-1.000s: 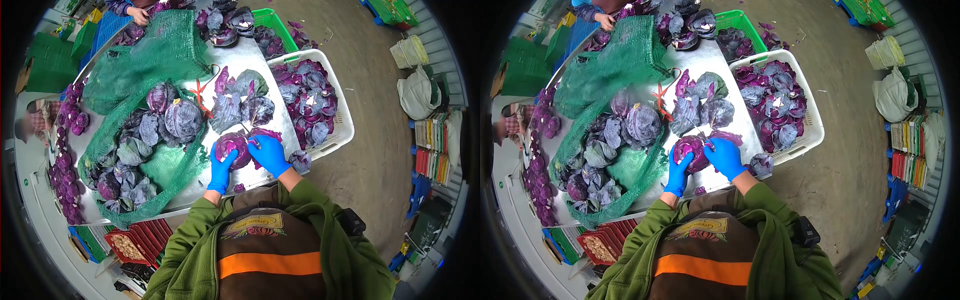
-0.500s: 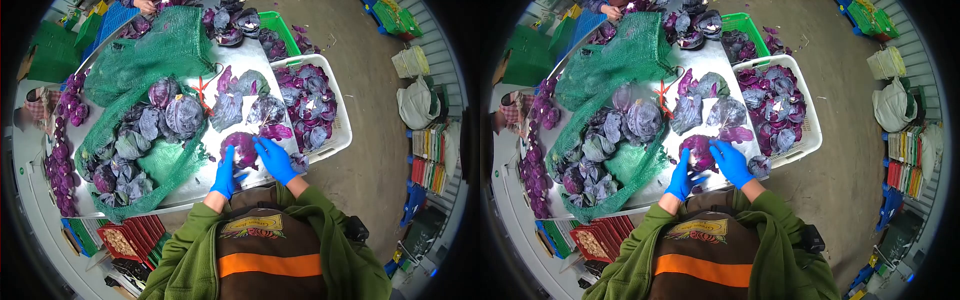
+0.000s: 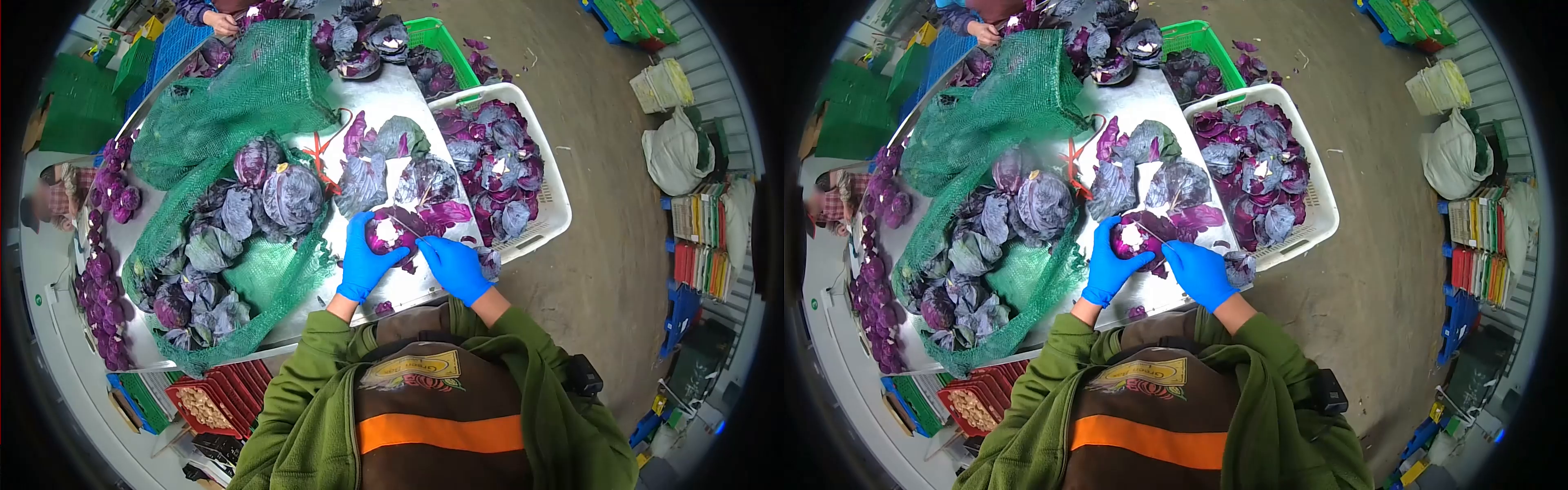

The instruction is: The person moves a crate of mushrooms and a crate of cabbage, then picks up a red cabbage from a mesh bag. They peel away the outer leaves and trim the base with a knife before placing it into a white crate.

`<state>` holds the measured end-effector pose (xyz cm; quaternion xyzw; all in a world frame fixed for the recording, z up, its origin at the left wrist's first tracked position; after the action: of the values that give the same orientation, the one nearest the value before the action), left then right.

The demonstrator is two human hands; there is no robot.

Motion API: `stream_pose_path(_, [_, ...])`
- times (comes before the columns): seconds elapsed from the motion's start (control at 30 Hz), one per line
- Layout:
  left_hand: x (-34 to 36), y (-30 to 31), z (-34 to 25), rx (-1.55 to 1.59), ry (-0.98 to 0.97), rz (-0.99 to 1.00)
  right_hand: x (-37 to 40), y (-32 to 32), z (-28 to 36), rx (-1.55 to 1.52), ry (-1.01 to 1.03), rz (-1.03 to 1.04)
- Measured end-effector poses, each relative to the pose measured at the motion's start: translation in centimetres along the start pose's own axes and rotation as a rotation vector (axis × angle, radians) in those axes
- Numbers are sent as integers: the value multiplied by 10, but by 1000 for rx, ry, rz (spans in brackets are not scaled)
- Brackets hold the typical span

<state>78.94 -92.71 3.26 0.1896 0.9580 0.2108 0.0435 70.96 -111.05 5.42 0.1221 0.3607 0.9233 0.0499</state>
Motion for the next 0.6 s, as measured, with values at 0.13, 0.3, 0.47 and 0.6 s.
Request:
stream_pose_path(0.13, [0, 0, -1, 18, 21, 4, 3, -4, -5, 253, -34, 51])
stream_pose_path(0.3, [0, -1, -3, 24, 13, -5, 14, -1, -1, 129, 58, -134])
stream_pose_path(0.47, [-1, -1, -2, -3, 22, -4, 11, -10, 0, 252, 25, -100])
stream_pose_path(0.6, [-2, -1, -1, 14, 39, -11, 25, -8, -7, 248, -26, -93])
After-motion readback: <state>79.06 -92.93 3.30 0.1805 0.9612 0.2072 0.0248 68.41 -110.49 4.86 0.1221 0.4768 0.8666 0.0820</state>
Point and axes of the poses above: each hand's wrist, its own x-axis away from the middle knuckle, its own y-axis out of the back of the hand, z = x × y, the point moved 3 cm from there along -x, towards the middle knuckle, and after that the axes turned 7 degrees about -y, right-handed, at the moved point
